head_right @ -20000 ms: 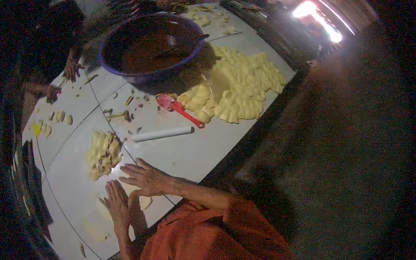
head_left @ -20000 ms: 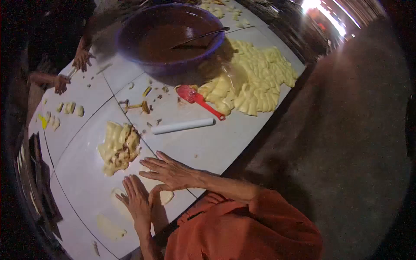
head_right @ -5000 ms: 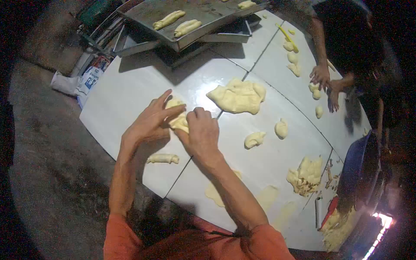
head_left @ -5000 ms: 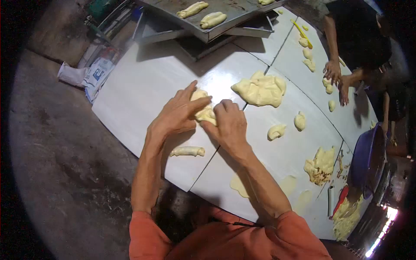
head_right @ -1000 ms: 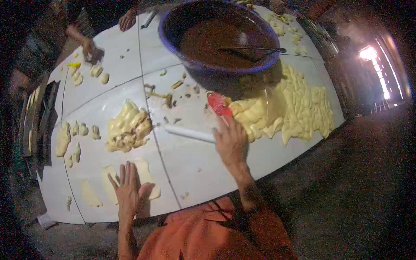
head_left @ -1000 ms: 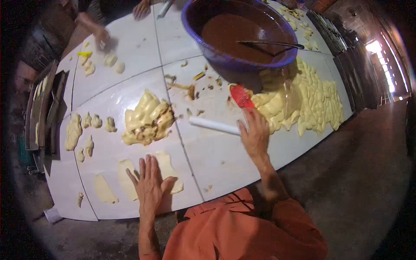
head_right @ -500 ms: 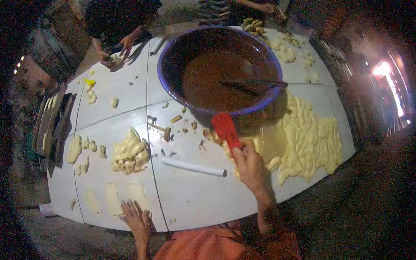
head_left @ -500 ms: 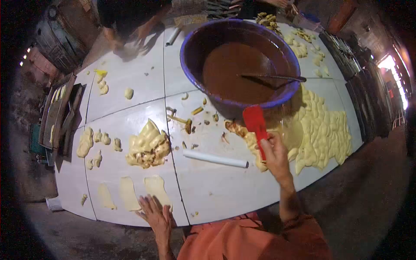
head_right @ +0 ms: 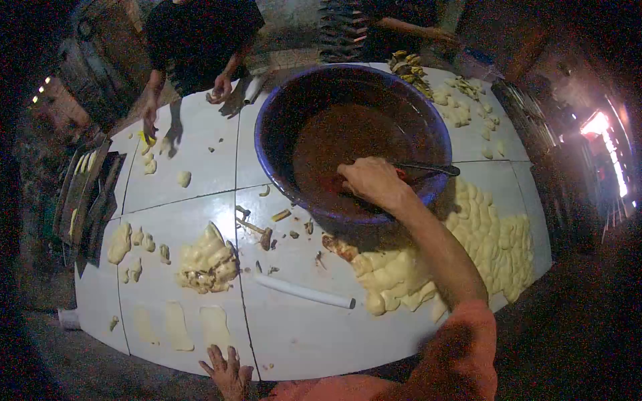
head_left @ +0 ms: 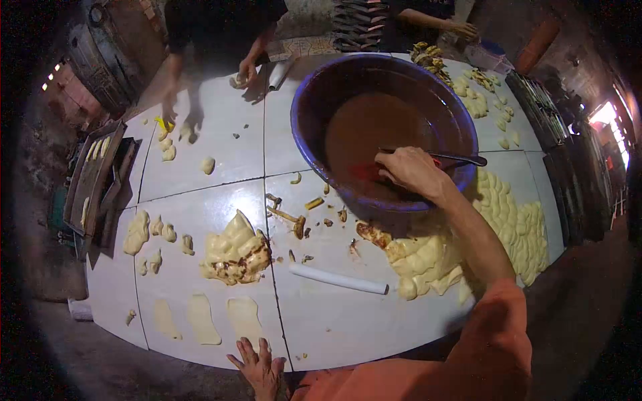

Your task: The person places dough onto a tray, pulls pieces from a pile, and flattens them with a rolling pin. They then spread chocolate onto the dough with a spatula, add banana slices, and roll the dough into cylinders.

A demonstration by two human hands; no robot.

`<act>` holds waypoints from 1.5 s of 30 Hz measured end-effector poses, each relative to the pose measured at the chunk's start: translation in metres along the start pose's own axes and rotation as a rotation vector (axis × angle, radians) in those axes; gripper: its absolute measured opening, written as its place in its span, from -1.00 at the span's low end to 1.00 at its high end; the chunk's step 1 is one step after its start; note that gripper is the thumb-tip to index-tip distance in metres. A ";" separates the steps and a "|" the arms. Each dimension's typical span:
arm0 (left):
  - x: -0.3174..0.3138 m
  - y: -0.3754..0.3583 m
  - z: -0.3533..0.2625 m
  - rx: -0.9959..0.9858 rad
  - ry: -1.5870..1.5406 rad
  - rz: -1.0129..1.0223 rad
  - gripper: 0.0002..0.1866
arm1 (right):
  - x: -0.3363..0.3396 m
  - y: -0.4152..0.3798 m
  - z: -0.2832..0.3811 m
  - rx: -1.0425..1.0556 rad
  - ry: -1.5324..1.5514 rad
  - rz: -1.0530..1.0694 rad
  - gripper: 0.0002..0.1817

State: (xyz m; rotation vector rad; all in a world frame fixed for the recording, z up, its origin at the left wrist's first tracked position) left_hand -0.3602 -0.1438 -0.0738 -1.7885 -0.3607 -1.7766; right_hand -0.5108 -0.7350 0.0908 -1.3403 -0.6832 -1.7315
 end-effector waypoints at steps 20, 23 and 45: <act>0.010 -0.014 0.006 0.049 -0.162 -0.079 -0.23 | -0.006 -0.014 -0.053 -0.280 1.009 0.508 -0.57; 0.010 -0.015 0.010 0.045 -0.126 -0.046 -0.19 | 0.010 -0.020 -0.036 -0.365 1.040 0.506 -0.57; 0.022 -0.013 0.020 -0.115 -0.161 -0.204 -0.29 | -0.137 -0.064 0.316 0.319 0.565 0.444 -0.70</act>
Point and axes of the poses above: each hand's wrist, its own y-axis towards the middle knuckle, its own x-axis out of the back of the hand, z = x × y, the point moved 3 cm from there along y, towards the middle knuckle, and after that the axes turned 11 degrees about y, right-handed, at the moved point
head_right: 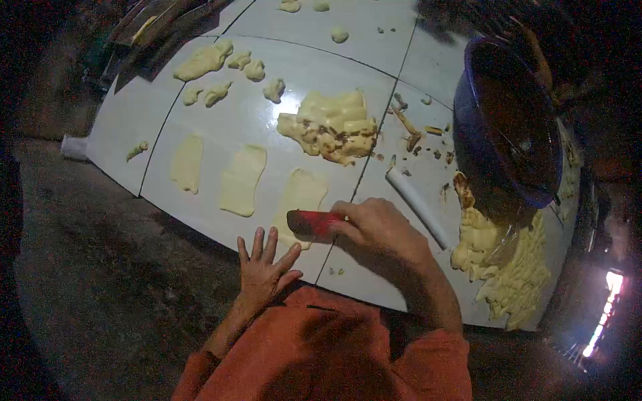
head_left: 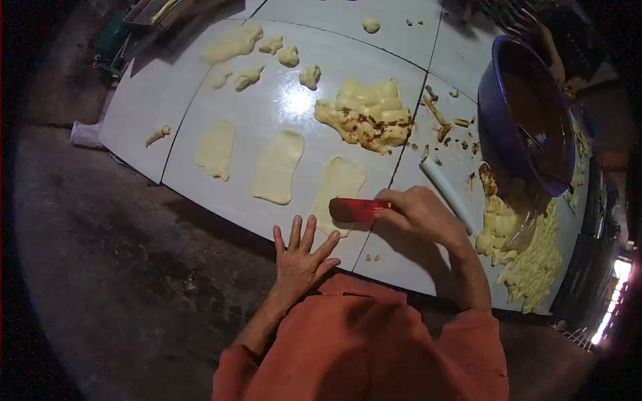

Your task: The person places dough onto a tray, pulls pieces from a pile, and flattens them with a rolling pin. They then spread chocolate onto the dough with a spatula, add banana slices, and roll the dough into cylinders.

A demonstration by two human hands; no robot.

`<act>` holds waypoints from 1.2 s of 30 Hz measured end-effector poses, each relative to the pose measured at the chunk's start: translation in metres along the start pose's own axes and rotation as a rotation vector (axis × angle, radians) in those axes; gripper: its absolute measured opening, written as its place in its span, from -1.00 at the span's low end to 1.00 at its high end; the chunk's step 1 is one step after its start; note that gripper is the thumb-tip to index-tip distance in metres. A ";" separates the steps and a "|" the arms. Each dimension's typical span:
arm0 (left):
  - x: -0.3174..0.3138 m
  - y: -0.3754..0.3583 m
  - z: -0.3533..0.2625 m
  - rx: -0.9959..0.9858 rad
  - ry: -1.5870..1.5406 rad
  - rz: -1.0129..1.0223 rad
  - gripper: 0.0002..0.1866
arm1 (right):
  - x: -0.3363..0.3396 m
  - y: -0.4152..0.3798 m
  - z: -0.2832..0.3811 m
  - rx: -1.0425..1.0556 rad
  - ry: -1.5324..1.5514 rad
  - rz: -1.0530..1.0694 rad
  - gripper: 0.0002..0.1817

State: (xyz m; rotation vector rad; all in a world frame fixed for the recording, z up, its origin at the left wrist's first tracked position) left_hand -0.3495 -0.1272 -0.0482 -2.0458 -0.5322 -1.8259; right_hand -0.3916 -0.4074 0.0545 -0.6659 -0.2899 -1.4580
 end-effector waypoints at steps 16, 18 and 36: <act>-0.001 -0.003 0.003 -0.072 -0.098 -0.115 -0.26 | -0.041 -0.017 0.012 0.089 -0.261 -0.246 -0.85; -0.002 -0.003 0.002 -0.077 -0.106 -0.114 -0.27 | -0.035 -0.018 0.026 0.039 -0.200 -0.299 -0.86; 0.002 0.006 -0.018 -0.037 -0.077 -0.219 -0.37 | 0.017 -0.053 -0.029 -0.474 0.942 -0.295 -0.62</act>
Point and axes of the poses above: each hand's wrist, its own y-axis towards the middle knuckle, its own x-axis out of the back of the hand, z = x × y, the point moved 3 cm from there along y, towards the middle knuckle, and after that the axes turned 11 degrees about y, right-handed, at the moved point
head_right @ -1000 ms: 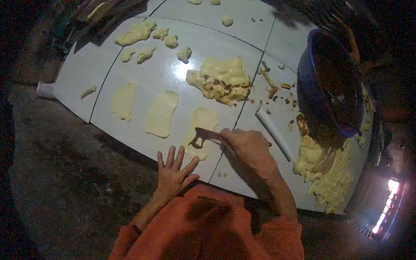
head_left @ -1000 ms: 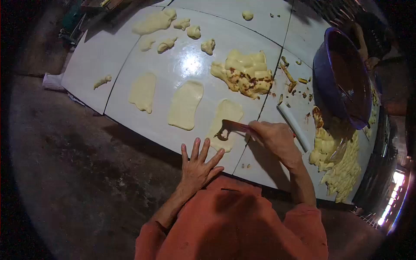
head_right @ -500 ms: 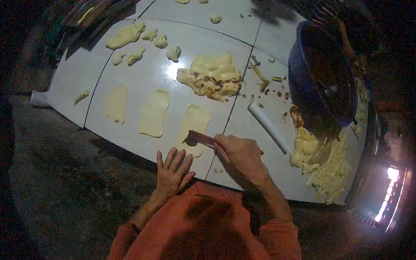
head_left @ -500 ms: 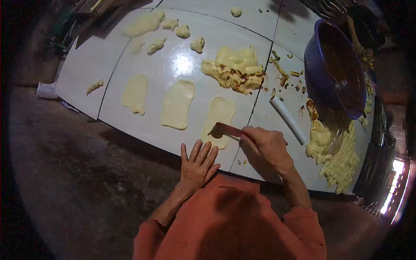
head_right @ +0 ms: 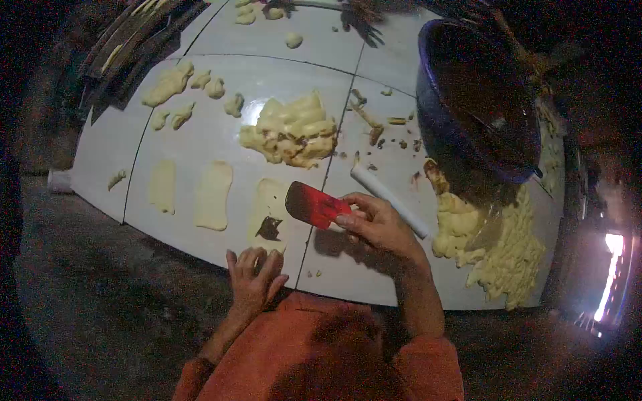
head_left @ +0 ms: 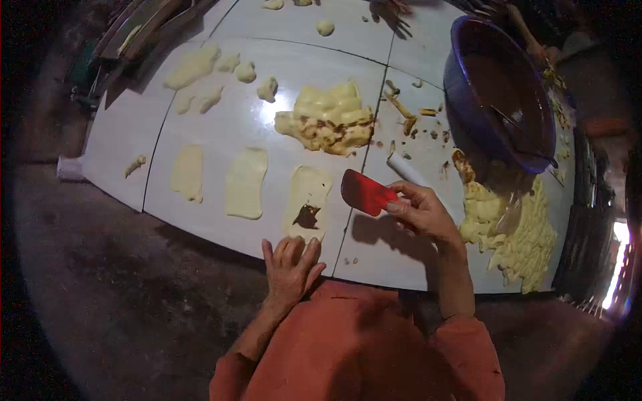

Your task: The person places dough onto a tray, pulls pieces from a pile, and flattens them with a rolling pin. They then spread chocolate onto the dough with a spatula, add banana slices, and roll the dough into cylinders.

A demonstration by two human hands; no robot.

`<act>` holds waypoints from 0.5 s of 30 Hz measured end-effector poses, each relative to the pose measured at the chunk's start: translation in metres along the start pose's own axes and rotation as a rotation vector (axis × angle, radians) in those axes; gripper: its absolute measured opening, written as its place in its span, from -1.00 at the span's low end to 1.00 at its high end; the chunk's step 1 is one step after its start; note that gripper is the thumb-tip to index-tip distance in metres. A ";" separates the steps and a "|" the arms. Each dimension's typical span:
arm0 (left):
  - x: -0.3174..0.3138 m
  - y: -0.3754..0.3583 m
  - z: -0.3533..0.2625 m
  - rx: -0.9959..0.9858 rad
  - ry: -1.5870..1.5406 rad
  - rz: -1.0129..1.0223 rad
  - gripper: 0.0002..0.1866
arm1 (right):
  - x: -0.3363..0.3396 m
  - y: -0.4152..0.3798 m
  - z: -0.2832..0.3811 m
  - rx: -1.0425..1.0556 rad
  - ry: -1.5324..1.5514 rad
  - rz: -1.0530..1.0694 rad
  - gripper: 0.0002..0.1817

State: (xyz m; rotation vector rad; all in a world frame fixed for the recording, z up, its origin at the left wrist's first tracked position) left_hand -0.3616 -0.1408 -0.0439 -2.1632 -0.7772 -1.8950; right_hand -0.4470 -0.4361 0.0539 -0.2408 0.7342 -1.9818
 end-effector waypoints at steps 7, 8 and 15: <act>-0.003 -0.008 -0.008 -0.007 0.131 0.109 -0.42 | 0.161 -0.036 0.085 0.398 0.011 -0.359 -0.56; -0.004 -0.010 -0.009 -0.026 0.123 0.088 -0.42 | 0.185 -0.037 0.098 0.432 -0.063 -0.441 -0.55; -0.016 -0.025 -0.007 0.019 0.275 0.160 -0.41 | 0.281 0.015 0.118 0.353 -0.952 -0.545 -0.57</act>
Point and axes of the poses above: each hand's wrist, its own y-axis towards the middle knuckle, its own x-axis out of the back of the hand, z = x × y, the point moved 3 cm from there along y, towards the middle knuckle, and after that the axes turned 11 degrees about y, right-handed, at the moved point
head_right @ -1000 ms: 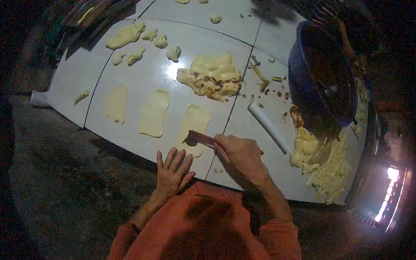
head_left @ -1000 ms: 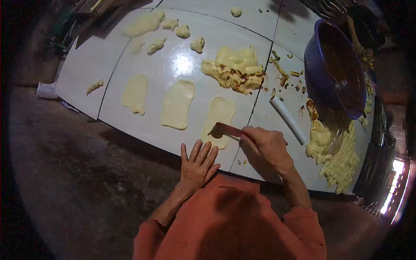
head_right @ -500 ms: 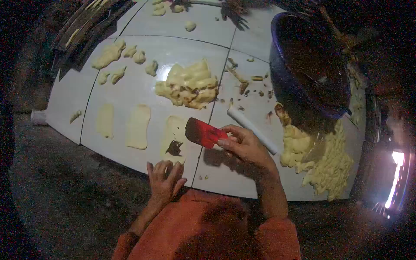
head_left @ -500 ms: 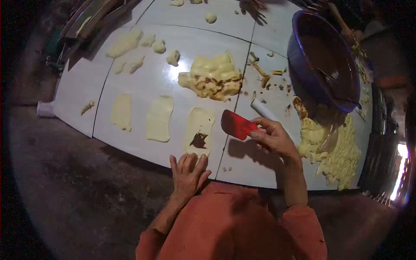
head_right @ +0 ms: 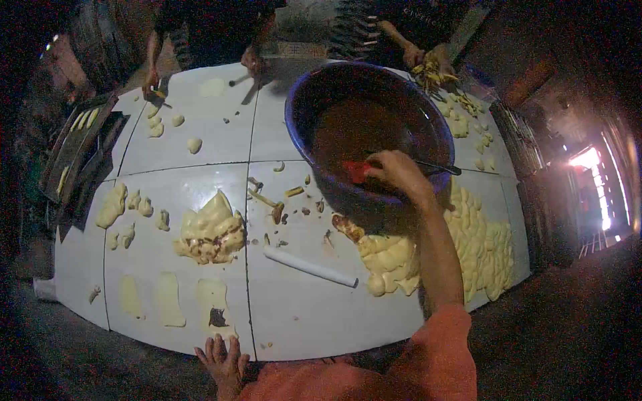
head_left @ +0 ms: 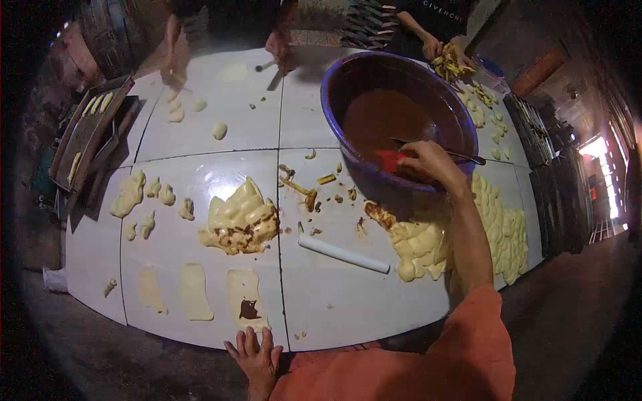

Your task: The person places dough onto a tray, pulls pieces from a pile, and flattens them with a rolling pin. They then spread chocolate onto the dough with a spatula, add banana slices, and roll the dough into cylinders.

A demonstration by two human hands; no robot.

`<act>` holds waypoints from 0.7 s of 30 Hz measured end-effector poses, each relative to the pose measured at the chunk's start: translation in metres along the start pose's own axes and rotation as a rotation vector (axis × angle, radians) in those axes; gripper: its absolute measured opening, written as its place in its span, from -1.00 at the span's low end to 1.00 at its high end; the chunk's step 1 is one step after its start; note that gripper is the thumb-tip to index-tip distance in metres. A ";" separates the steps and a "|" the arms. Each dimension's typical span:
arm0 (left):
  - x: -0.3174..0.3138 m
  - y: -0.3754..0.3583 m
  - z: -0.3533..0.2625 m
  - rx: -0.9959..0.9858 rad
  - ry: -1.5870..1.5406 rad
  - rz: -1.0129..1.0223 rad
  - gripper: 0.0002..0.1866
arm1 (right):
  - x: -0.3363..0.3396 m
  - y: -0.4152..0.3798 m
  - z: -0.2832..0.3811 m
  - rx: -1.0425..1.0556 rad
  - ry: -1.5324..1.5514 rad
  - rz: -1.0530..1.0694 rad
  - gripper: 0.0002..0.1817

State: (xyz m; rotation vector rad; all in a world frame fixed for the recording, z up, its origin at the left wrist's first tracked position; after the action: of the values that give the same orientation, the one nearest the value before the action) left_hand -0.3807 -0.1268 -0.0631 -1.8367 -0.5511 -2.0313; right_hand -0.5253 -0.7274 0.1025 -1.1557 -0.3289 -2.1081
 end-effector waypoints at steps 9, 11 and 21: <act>0.000 -0.001 -0.005 0.048 -0.090 0.054 -0.46 | 0.002 0.016 -0.028 -0.025 0.339 0.279 -0.50; -0.003 -0.001 -0.006 0.049 -0.102 0.038 -0.46 | 0.009 0.007 -0.021 -0.202 0.547 0.400 -0.54; 0.001 -0.006 0.027 -0.018 -0.305 -0.109 -0.22 | 0.011 -0.015 0.005 -0.247 0.783 0.310 -0.47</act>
State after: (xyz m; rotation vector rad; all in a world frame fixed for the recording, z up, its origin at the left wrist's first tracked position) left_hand -0.3605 -0.1076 -0.0597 -2.1881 -0.7310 -1.8343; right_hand -0.5361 -0.7191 0.1153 -0.3890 0.4538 -2.1633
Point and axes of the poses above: each hand's wrist, its own y-axis towards the middle knuckle, its own x-axis out of the back of the hand, z = x × y, the point moved 3 cm from there along y, towards the middle knuckle, and after that the axes turned 11 degrees about y, right-handed, at the moved point
